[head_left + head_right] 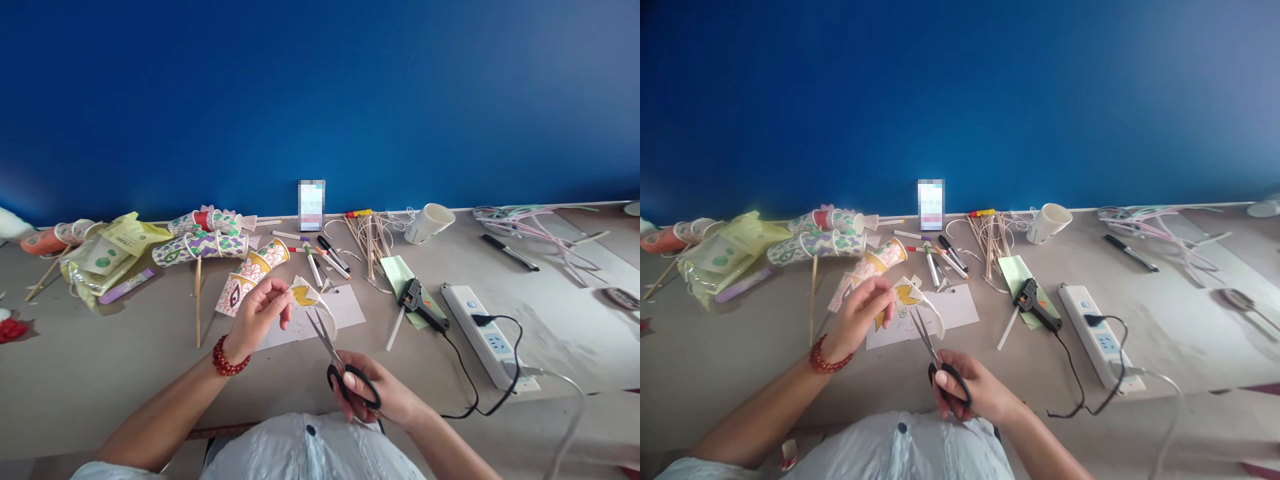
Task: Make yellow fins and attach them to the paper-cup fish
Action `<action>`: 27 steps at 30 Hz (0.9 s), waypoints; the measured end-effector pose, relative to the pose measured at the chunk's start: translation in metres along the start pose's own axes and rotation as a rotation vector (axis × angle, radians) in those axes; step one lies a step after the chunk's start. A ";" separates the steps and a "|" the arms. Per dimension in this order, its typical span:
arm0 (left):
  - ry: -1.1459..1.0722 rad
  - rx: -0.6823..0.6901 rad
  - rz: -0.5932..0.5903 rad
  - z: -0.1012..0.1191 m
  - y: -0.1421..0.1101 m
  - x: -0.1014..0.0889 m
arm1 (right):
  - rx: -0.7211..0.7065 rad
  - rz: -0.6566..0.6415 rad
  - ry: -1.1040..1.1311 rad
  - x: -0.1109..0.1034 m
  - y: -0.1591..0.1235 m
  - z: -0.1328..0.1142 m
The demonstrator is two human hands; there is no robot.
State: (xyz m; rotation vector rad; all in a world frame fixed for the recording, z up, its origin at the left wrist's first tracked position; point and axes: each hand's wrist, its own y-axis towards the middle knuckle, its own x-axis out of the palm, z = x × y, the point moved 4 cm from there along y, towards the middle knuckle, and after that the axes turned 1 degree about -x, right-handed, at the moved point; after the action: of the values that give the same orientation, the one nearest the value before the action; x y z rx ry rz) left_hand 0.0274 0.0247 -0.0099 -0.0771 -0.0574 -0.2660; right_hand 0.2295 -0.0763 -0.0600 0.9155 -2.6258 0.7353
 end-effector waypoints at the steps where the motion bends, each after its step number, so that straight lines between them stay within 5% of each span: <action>1: 0.009 -0.001 -0.001 0.001 0.001 -0.002 | 0.018 0.010 -0.022 -0.001 -0.002 -0.001; 8: -0.006 -0.038 -0.074 0.004 0.001 0.000 | -0.042 0.123 -0.220 -0.008 0.001 -0.017; 15: 0.009 -0.034 -0.028 0.011 -0.004 -0.003 | -0.083 0.041 -0.227 -0.008 0.003 -0.020; 27: -0.062 -0.059 -0.081 0.004 -0.012 0.009 | -0.131 0.126 -0.081 -0.008 0.015 -0.027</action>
State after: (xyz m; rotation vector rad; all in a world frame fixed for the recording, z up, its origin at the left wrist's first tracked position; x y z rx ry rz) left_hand 0.0323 0.0112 -0.0041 -0.1415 -0.1147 -0.3467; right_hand 0.2285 -0.0479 -0.0465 0.7641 -2.7863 0.5567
